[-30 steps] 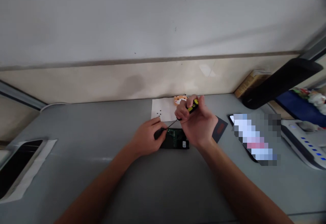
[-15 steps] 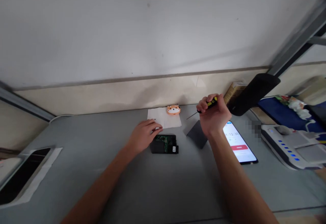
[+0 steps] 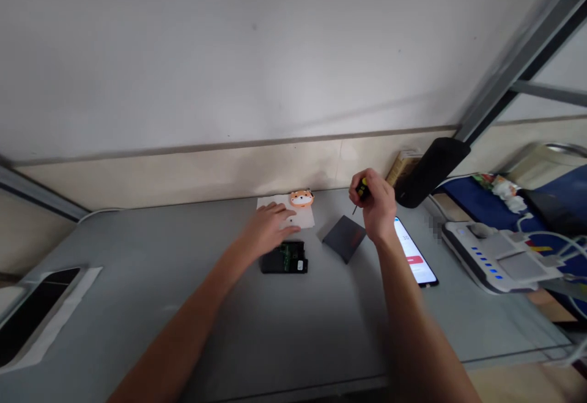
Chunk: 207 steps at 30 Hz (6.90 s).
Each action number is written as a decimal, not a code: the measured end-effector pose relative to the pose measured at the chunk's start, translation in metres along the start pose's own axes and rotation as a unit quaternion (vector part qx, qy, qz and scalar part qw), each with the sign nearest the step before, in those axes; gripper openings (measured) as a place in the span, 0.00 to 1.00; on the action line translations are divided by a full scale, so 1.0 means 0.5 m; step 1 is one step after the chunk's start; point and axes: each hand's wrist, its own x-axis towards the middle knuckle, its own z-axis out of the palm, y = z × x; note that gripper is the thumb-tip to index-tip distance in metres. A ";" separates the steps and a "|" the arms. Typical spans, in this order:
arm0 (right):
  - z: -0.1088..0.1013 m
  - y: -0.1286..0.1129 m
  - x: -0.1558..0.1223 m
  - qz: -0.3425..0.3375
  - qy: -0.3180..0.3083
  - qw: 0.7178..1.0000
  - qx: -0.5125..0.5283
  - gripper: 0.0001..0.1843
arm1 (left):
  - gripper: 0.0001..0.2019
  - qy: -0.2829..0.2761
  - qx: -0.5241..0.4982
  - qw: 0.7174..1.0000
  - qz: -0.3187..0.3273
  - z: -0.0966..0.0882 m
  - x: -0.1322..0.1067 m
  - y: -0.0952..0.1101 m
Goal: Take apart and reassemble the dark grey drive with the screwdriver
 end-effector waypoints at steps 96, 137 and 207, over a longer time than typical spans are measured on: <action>-0.085 -0.003 -0.039 0.190 -0.348 0.746 -0.536 0.37 | 0.12 0.061 -0.084 0.995 0.011 0.016 -0.142 -0.088; 0.024 0.025 -0.032 0.230 -0.348 0.776 -0.474 0.17 | 0.12 0.083 -0.050 0.995 0.012 0.045 -0.132 -0.096; 0.023 0.035 -0.029 0.287 -0.313 0.798 -0.429 0.15 | 0.13 0.081 -0.048 0.994 0.049 0.037 -0.131 -0.092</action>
